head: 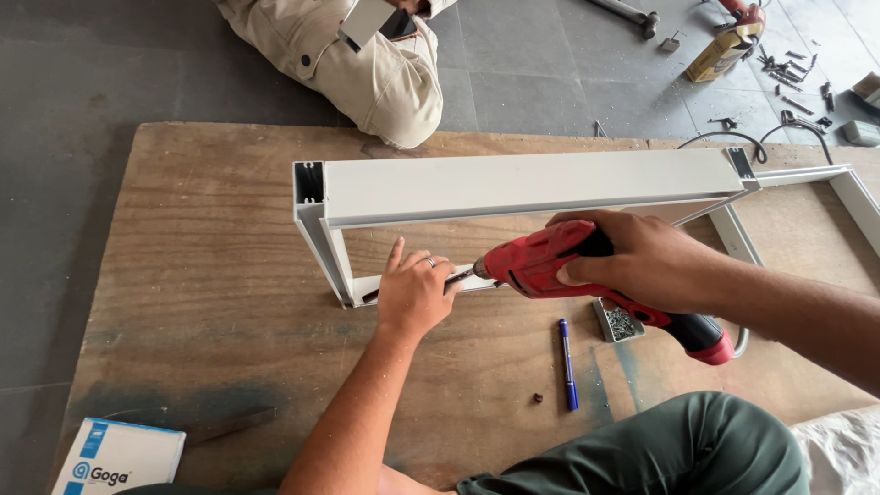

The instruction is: The person assembles a white aluminum window frame by inserting dark brown rubber gaskets into the frame channels and securing them with screws using a red power drill. A second person assists by holding the frame steady.

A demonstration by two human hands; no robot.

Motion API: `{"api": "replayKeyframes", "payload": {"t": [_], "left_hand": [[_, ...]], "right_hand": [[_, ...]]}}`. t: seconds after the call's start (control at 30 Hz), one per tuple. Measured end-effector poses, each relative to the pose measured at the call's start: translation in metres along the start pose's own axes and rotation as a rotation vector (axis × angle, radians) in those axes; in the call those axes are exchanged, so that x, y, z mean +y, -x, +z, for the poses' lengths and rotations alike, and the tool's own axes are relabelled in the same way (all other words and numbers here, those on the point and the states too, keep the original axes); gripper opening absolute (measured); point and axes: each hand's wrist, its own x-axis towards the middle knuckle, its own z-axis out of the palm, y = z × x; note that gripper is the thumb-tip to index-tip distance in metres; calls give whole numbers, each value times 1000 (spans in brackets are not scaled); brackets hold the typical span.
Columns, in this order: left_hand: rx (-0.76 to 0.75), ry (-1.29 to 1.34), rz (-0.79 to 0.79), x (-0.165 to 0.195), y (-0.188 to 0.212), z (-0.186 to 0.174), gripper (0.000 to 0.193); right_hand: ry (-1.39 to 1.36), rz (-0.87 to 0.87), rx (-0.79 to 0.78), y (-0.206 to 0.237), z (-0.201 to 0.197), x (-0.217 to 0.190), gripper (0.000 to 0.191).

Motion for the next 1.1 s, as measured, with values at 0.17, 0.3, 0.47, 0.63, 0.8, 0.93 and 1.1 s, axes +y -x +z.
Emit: {"api": "replayKeyframes", "payload": {"t": [0.17, 0.3, 0.47, 0.63, 0.8, 0.93, 1.1], "left_hand": [[2, -23, -41, 8, -2, 3, 16], [15, 10, -103, 12, -2, 4, 15], [80, 16, -102, 13, -1, 6, 14], [120, -9, -88, 12, 0, 7, 13], [129, -5, -86, 12, 0, 10, 10], [138, -20, -85, 13, 1, 11, 8], [131, -33, -94, 14, 2, 12, 8]], "right_hand": [[5, 6, -17, 1, 0, -1, 68], [4, 17, -34, 1, -1, -1, 71], [23, 41, -38, 1, 0, -1, 71], [25, 17, -12, -1, 0, 1, 72], [26, -18, 13, -3, 1, 3, 72], [11, -34, -2, -4, -1, 1, 66], [27, -38, 0, -3, -2, -3, 61]]}}
